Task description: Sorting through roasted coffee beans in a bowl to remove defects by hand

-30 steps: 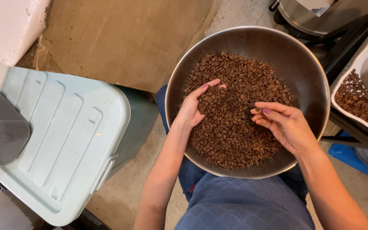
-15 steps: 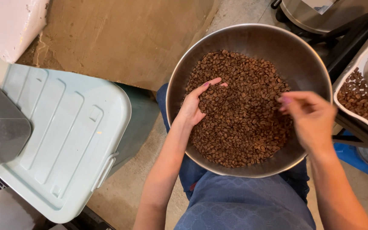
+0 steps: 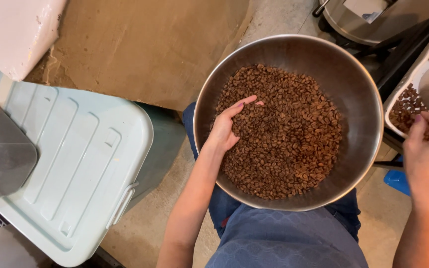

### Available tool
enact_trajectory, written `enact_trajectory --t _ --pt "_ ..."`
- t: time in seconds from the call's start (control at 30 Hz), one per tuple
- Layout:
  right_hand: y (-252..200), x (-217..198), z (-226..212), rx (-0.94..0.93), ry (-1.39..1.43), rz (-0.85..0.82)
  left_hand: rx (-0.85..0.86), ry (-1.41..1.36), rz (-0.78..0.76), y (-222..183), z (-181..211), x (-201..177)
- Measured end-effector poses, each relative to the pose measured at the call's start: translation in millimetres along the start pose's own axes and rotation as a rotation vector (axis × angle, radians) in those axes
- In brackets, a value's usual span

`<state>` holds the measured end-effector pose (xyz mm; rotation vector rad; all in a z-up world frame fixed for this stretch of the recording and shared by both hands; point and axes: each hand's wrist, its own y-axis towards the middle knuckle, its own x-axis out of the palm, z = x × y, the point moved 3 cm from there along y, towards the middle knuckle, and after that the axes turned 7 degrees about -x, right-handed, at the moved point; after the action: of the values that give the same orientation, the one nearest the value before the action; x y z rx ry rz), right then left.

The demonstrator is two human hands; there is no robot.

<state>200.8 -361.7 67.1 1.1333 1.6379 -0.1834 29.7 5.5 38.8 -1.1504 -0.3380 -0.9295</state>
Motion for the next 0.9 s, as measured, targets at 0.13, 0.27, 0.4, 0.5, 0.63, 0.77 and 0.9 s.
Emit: enact_trajectory --t 0.13,0.27,0.4,0.5,0.63,0.77,0.9 --pt "12 -13 -44 -0.255 -0.038 0.126 0.017 0.081 0.099 -9 4 12" --pt "12 -5 -100 -0.372 0.017 0.097 0.192 0.373 0.122 6 -6 -7" --pt "11 15 -128 0.141 0.249 -0.338 0.425 0.890 0.357 5 -3 -4" --pt "3 37 -124 0.509 0.341 -0.619 0.366 1.011 0.439 -10 -1 10" --pt "18 50 -138 1.180 0.714 -0.552 0.179 1.166 0.460 -15 3 23" --pt "44 51 -160 1.432 1.037 -0.417 0.081 1.134 0.405 -13 2 29" --pt "69 48 -190 1.429 1.046 -0.469 -0.081 0.951 0.197 -15 0 41"
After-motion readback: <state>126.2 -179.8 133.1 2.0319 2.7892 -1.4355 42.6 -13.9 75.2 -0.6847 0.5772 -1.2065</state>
